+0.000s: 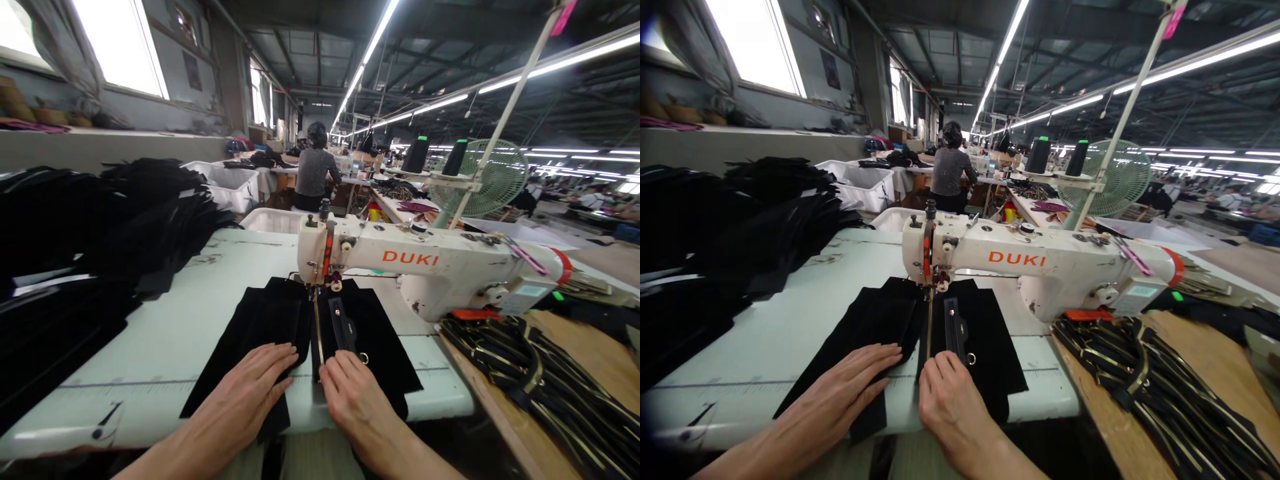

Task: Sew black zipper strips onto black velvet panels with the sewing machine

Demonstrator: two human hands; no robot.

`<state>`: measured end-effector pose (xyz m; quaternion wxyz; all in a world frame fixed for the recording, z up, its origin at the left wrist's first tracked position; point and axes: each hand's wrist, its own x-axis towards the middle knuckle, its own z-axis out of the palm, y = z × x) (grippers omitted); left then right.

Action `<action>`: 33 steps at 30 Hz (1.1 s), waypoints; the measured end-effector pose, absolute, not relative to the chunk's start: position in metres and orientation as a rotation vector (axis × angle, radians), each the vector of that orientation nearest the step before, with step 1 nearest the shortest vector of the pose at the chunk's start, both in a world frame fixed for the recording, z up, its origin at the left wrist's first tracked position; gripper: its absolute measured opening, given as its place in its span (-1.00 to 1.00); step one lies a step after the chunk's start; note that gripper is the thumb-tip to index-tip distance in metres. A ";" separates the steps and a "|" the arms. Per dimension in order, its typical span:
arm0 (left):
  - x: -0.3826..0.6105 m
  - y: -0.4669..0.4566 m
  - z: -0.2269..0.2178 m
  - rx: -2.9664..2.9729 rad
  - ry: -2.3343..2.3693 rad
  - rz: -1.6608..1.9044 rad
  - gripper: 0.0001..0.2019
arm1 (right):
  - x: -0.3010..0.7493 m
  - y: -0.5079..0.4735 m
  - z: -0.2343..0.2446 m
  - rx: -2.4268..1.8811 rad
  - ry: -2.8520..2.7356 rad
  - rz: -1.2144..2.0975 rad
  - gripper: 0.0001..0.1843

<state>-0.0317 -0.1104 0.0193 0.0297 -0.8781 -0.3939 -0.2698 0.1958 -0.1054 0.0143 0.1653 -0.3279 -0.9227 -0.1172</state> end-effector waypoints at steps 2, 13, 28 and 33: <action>-0.030 -0.112 0.017 -2.713 -1.181 -0.838 -0.67 | 0.199 -0.108 0.014 -1.081 -2.568 -0.071 -0.75; -0.021 -0.121 0.007 -2.664 -0.937 -0.889 -0.67 | 0.202 -0.108 0.008 -1.077 -2.311 0.402 -0.74; -0.025 -0.117 0.009 -2.731 -0.762 -0.560 -0.50 | 0.196 -0.116 0.002 -1.189 -2.149 0.418 -0.47; -0.025 -0.115 0.013 -2.779 -0.769 -0.535 -0.48 | 0.204 -0.117 0.005 -1.190 -2.241 0.382 -0.45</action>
